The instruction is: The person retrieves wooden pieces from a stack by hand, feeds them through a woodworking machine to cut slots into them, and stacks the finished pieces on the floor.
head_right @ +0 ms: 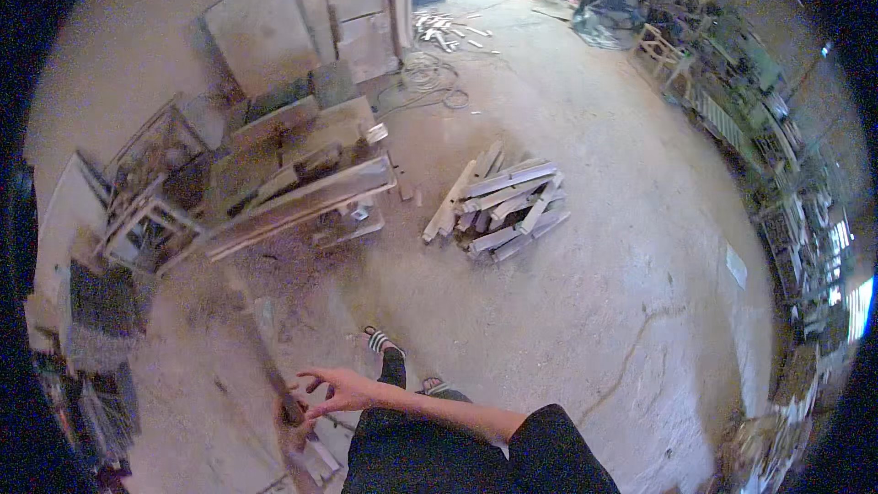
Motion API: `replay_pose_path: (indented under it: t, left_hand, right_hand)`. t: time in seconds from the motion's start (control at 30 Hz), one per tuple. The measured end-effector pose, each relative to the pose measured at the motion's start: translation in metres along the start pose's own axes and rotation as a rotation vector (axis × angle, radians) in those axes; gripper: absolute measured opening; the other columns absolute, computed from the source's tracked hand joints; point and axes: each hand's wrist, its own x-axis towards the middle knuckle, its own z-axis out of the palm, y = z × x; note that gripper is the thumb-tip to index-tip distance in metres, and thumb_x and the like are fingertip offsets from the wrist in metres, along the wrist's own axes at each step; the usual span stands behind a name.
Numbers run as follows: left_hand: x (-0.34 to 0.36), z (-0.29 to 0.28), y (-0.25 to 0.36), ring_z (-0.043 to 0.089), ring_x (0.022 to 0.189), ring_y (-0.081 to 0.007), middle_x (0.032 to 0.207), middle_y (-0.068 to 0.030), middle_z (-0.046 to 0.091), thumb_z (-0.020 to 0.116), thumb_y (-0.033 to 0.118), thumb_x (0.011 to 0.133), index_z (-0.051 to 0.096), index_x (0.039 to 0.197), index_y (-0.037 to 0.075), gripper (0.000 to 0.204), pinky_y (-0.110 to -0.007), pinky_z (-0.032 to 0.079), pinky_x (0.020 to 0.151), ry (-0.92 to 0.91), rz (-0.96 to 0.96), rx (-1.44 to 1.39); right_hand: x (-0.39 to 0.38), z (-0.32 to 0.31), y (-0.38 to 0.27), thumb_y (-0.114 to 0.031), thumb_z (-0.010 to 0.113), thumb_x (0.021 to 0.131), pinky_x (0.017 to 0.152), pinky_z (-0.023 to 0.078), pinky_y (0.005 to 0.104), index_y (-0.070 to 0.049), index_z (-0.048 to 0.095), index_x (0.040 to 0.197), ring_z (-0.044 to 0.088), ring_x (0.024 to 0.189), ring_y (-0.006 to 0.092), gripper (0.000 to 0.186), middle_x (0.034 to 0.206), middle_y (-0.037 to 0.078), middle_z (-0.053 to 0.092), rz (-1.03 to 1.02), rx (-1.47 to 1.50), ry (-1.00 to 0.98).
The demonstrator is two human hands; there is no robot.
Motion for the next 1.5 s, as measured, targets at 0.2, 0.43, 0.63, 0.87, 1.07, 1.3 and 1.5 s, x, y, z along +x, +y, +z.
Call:
replay_pose_path:
  t: [0.2,0.43,0.63,0.87,1.07,1.3,1.5]
  left_hand:
    - [0.101,0.002,0.031,0.067,0.095,-0.0235,0.103,-0.0105,0.069,0.083,0.011,0.064,0.054,0.127,0.006,0.070,-0.038,0.054,0.085,-0.264,-0.235,0.446]
    - [0.218,-0.010,0.085,0.064,0.115,-0.0351,0.122,-0.0209,0.065,0.083,0.021,0.061,0.051,0.139,0.007,0.086,-0.043,0.051,0.096,-0.428,-0.038,0.630]
    - [0.290,-0.041,0.087,0.062,0.113,-0.0398,0.121,-0.0224,0.064,0.079,0.015,0.067,0.052,0.139,0.006,0.077,-0.045,0.050,0.097,-0.390,0.068,0.782]
    - [0.363,-0.061,0.078,0.062,0.111,-0.0409,0.120,-0.0215,0.065,0.078,0.013,0.071,0.060,0.129,0.007,0.061,-0.047,0.051,0.095,-0.288,0.034,0.956]
    - [0.405,-0.098,0.052,0.065,0.107,-0.0373,0.117,-0.0173,0.068,0.076,0.011,0.073,0.062,0.128,0.011,0.056,-0.045,0.053,0.090,-0.162,-0.020,0.981]
    - [0.443,-0.097,0.081,0.071,0.085,-0.0331,0.097,-0.0143,0.073,0.074,0.015,0.076,0.066,0.127,0.016,0.051,-0.043,0.056,0.075,-0.059,-0.067,1.007]
    - [0.493,-0.105,0.102,0.071,0.076,-0.0339,0.081,-0.0148,0.072,0.072,0.023,0.079,0.067,0.128,0.020,0.049,-0.045,0.054,0.069,-0.026,-0.140,1.124]
  right_hand:
    - [0.057,-0.055,0.008,-0.018,0.084,0.079,0.093,0.053,0.0354,-0.002,0.055,0.136,0.067,0.105,0.0222,0.066,0.123,0.013,0.067,-0.007,0.105,0.076]
    - [0.117,-0.113,-0.012,-0.014,0.079,0.088,0.091,0.054,0.0352,0.000,0.065,0.121,0.066,0.101,0.0184,0.039,0.108,0.007,0.071,-0.044,0.309,0.272]
    - [0.176,-0.165,-0.029,-0.020,0.080,0.088,0.082,0.058,0.0338,0.002,0.065,0.118,0.070,0.092,0.0184,0.040,0.104,0.010,0.072,-0.036,0.508,0.612]
    - [0.224,-0.251,-0.028,-0.026,0.072,0.093,0.065,0.057,0.0333,0.000,0.065,0.107,0.069,0.080,0.0188,0.030,0.091,0.009,0.071,0.136,0.631,0.807]
    - [0.279,-0.320,-0.053,-0.035,0.067,0.097,0.071,0.060,0.0358,0.002,0.064,0.109,0.070,0.081,0.0229,0.040,0.095,0.012,0.071,0.062,0.644,0.815]
    - [0.347,-0.404,-0.030,-0.049,0.061,0.098,0.078,0.058,0.0324,0.007,0.066,0.112,0.072,0.089,0.0223,0.058,0.104,0.014,0.072,0.397,0.368,0.691]
    - [0.377,-0.416,-0.048,-0.048,0.067,0.094,0.088,0.055,0.0334,0.003,0.068,0.120,0.070,0.103,0.0202,0.057,0.106,0.011,0.074,0.360,0.022,0.513]
